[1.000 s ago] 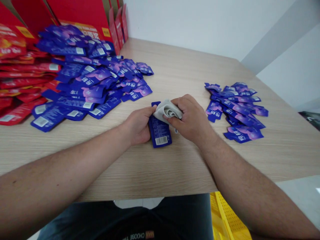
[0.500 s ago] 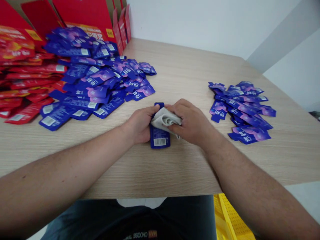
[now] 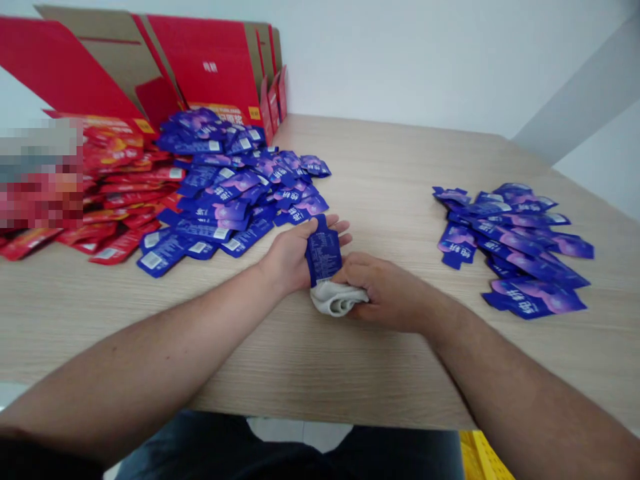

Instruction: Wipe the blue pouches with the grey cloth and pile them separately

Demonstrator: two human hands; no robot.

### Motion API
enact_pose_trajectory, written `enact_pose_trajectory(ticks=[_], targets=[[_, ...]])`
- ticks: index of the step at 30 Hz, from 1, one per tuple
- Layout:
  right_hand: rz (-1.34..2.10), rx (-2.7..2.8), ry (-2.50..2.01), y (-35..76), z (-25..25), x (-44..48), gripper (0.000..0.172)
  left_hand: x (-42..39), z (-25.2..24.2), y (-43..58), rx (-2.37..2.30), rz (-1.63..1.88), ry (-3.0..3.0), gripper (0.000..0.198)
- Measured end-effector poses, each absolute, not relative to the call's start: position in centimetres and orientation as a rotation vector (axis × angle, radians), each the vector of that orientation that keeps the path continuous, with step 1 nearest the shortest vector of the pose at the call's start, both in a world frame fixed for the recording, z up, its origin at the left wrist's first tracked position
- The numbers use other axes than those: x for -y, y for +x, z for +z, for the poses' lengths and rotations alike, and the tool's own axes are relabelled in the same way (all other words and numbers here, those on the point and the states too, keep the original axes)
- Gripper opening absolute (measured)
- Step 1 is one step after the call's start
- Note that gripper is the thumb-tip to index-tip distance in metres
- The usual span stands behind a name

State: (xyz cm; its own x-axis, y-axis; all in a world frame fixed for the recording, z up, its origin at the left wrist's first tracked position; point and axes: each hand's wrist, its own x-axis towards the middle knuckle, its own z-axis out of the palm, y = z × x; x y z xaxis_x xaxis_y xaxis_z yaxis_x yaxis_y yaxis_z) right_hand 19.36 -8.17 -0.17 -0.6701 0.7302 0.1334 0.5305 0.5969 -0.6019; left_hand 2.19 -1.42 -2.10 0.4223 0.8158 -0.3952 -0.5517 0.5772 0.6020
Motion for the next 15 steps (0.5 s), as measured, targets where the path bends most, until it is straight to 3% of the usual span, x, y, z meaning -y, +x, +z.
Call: enact_pose_trajectory(ticks=[3,9,15], targets=[[0.814,2.478,-1.014,19.7,0.2,8.0,0.019,0.9,-1.9,1.4,-0.723,0.909,0.459,0.027],[0.540,2.328,-1.313,21.0,0.0,6.9,0.023,0.8,-1.0,0.6,-0.832,0.997,0.602,0.025],[0.526,2.347,-1.339,21.2,-0.4,6.8,0.027,0.3,1.0,0.1,-0.942,1.093,0.878,0.022]])
